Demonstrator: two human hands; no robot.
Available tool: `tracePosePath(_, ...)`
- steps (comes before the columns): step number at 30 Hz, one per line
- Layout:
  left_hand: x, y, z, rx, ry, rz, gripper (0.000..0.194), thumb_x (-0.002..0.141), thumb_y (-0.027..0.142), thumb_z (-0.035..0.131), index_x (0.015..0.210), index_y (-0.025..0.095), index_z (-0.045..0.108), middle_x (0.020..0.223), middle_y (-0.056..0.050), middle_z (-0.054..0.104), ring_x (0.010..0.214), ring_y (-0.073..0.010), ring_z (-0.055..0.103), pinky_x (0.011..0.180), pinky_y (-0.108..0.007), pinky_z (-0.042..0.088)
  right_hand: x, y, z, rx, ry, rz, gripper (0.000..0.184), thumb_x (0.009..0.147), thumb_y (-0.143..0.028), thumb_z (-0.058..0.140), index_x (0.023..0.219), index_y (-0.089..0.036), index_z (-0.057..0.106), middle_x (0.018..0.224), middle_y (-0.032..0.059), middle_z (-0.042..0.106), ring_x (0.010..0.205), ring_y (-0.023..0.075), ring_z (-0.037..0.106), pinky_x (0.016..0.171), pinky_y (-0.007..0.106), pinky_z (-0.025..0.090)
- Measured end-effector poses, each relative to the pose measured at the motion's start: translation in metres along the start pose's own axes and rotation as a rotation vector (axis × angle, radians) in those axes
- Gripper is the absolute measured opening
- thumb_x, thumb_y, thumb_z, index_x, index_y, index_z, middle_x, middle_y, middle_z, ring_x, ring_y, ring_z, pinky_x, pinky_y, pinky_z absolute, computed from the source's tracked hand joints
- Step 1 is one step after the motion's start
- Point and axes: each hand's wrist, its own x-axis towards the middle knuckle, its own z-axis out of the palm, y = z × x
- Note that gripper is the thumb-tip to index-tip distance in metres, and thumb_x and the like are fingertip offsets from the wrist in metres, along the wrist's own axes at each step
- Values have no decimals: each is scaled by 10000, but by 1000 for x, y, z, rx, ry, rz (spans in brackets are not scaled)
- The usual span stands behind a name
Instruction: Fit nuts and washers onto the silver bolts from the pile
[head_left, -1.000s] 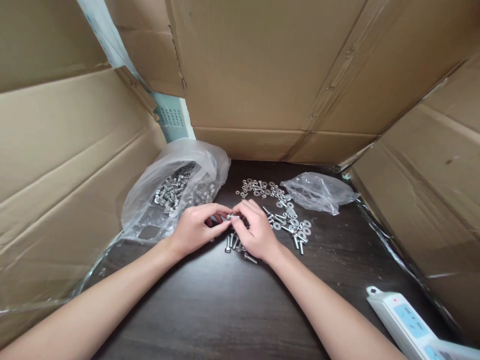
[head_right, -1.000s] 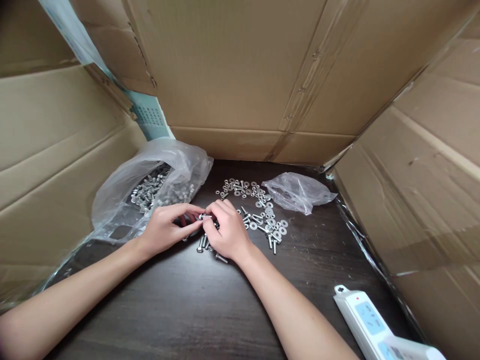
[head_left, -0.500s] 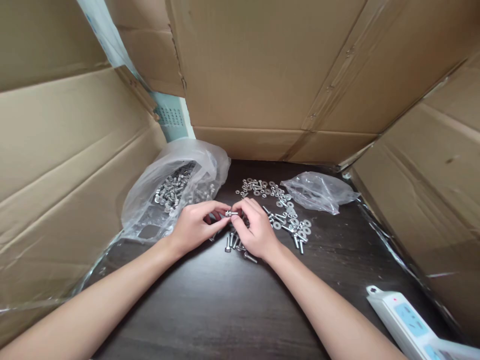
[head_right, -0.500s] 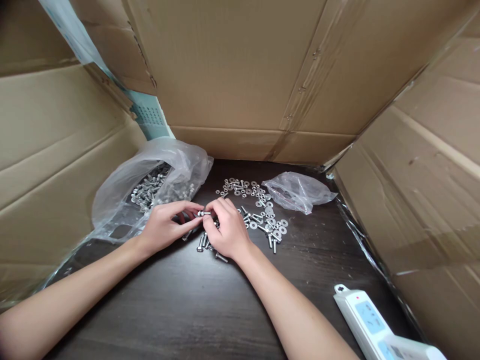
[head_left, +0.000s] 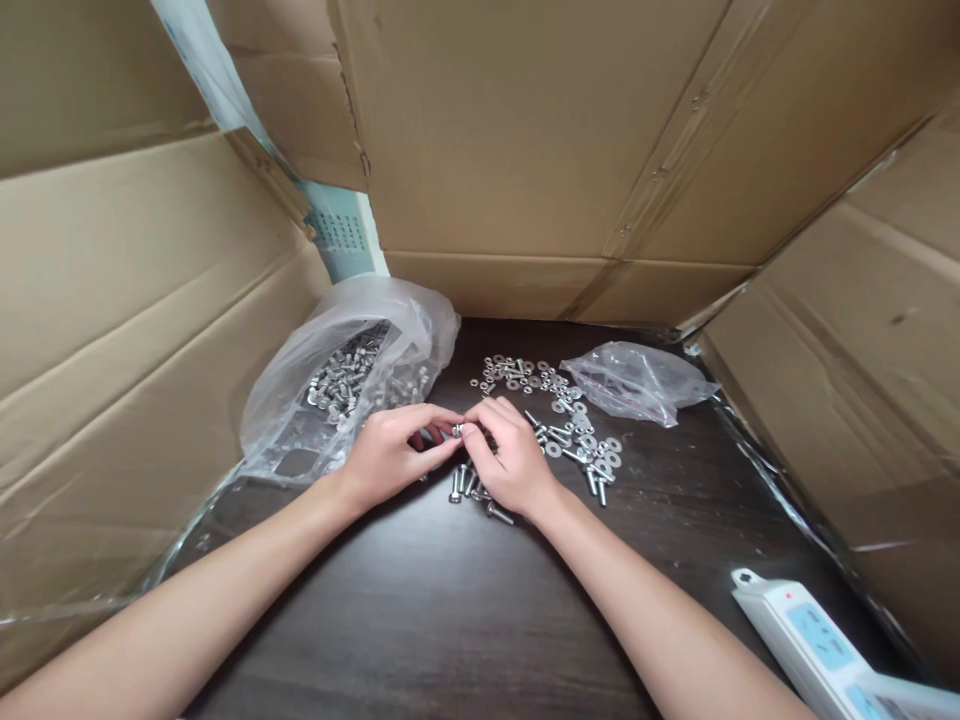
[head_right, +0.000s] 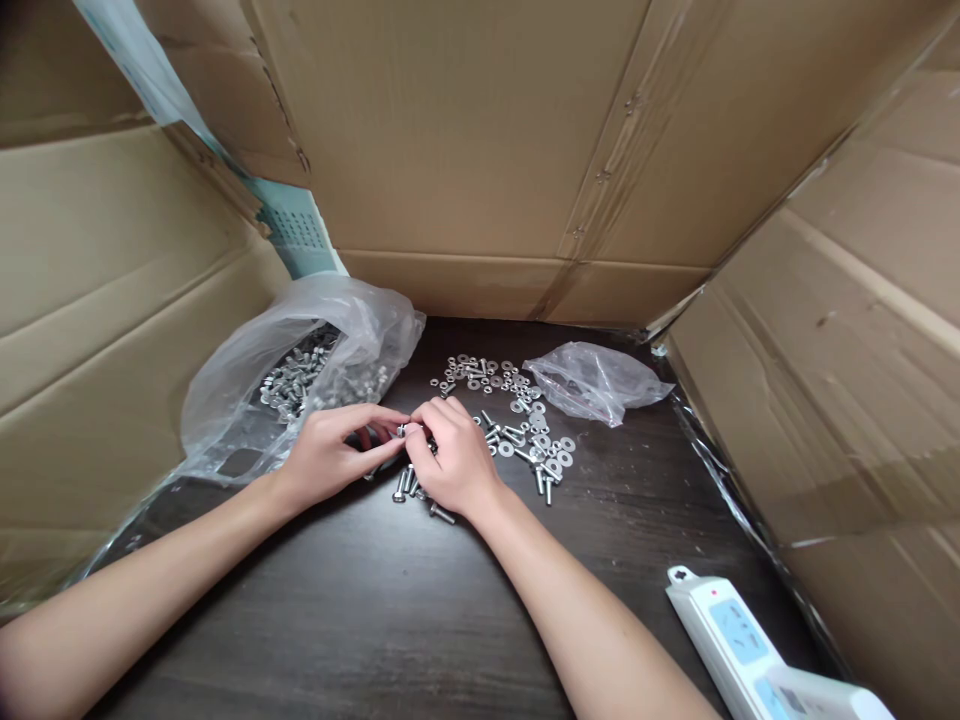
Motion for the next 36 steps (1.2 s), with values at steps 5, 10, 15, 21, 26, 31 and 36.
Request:
tracePosePath(5,0,1,0,-11,-11,10,117,932,244,698,998,166,754,854,-23,789,662,-115,713,596,-185,571,0,-1,-1,11,19,2,209,1015,-234,440,838,-222,550,832,42,613,827,209,539,776,356,425)
tracePosePath(10,1,1,-1,-20,14,-49,136,915,267,729,1008,171,755,836,-14,787,665,-118,717,576,-179,560,0,-3,-3,36,13,19,111,965,-220,486,873,-219,548,856,42,592,858,215,549,777,357,429)
tracePosePath(15,0,-1,0,-20,-4,-45,139,922,278,713,1003,174,756,857,-26,792,675,-126,722,594,-196,576,0,-3,-2,26,1,35,51,918,-208,509,891,-221,550,855,41,591,857,221,551,774,362,437)
tracePosePath(21,-1,-1,1,-27,-40,8,109,921,248,699,987,178,750,847,-16,786,650,-115,707,598,-194,573,0,-2,-2,18,20,28,106,953,-213,477,876,-222,549,866,47,603,860,220,554,782,363,434)
tracePosePath(26,0,-1,0,-31,-19,-38,117,918,250,715,1000,174,751,846,-14,786,659,-115,711,587,-186,562,0,-3,-3,28,7,39,85,943,-220,488,889,-219,553,864,45,593,866,221,556,780,360,435)
tracePosePath(31,1,0,-1,-38,-10,-49,120,911,239,729,1009,174,751,852,-9,786,668,-111,713,591,-174,556,0,-3,-2,11,5,39,69,908,-195,494,900,-213,560,862,46,589,860,222,550,777,361,439)
tracePosePath(36,1,0,0,-35,-29,6,99,912,229,716,979,163,746,836,-9,782,640,-105,704,591,-170,551,1,-2,-2,9,13,34,99,923,-195,467,891,-212,560,865,48,599,859,220,553,778,359,435)
